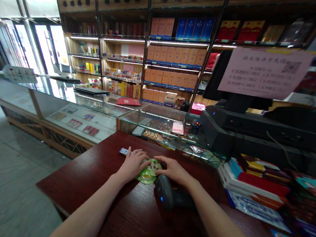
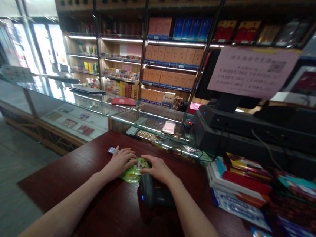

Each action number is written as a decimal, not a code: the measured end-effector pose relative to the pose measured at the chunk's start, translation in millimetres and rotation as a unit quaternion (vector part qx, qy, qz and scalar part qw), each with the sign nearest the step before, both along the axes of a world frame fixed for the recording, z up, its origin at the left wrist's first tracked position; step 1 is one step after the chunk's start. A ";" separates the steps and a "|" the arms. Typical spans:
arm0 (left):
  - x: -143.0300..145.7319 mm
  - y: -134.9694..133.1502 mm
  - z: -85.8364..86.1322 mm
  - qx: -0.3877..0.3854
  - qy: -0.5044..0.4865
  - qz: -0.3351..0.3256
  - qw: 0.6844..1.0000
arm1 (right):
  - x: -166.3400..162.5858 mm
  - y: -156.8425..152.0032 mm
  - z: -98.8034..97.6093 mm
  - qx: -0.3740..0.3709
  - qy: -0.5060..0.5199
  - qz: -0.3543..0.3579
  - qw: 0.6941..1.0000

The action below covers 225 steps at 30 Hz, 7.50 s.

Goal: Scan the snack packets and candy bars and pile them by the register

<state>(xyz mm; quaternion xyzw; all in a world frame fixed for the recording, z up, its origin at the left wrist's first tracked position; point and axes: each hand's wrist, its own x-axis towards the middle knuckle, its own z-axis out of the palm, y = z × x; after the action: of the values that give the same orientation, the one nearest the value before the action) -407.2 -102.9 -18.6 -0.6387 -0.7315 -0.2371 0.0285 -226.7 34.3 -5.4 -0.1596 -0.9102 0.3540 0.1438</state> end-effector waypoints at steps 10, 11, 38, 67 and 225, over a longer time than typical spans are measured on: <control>3.8 4.7 -6.0 0.059 0.036 -0.040 0.997 | 14.1 5.3 -5.3 -0.054 0.075 -0.032 0.995; 4.0 4.4 -6.2 0.060 0.038 -0.048 0.996 | 18.7 6.1 -4.5 -0.055 0.078 -0.041 0.995; 25.5 37.8 17.0 0.206 0.130 -0.166 0.955 | 86.5 3.6 9.2 -0.228 0.202 -0.298 0.905; 26.1 35.7 10.2 0.230 0.133 -0.103 0.958 | 120.3 -26.3 13.1 -0.035 0.085 -0.208 0.974; 112.1 16.5 28.9 0.105 -0.263 -0.307 0.909 | 161.7 -27.9 17.3 -0.178 0.416 -0.318 0.833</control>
<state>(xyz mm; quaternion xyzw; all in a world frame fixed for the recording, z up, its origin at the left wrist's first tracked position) -295.1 -86.4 10.3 -0.7392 -0.4516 -0.4690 -0.1723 -65.0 6.4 11.8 -0.3012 -0.5846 0.4777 0.5825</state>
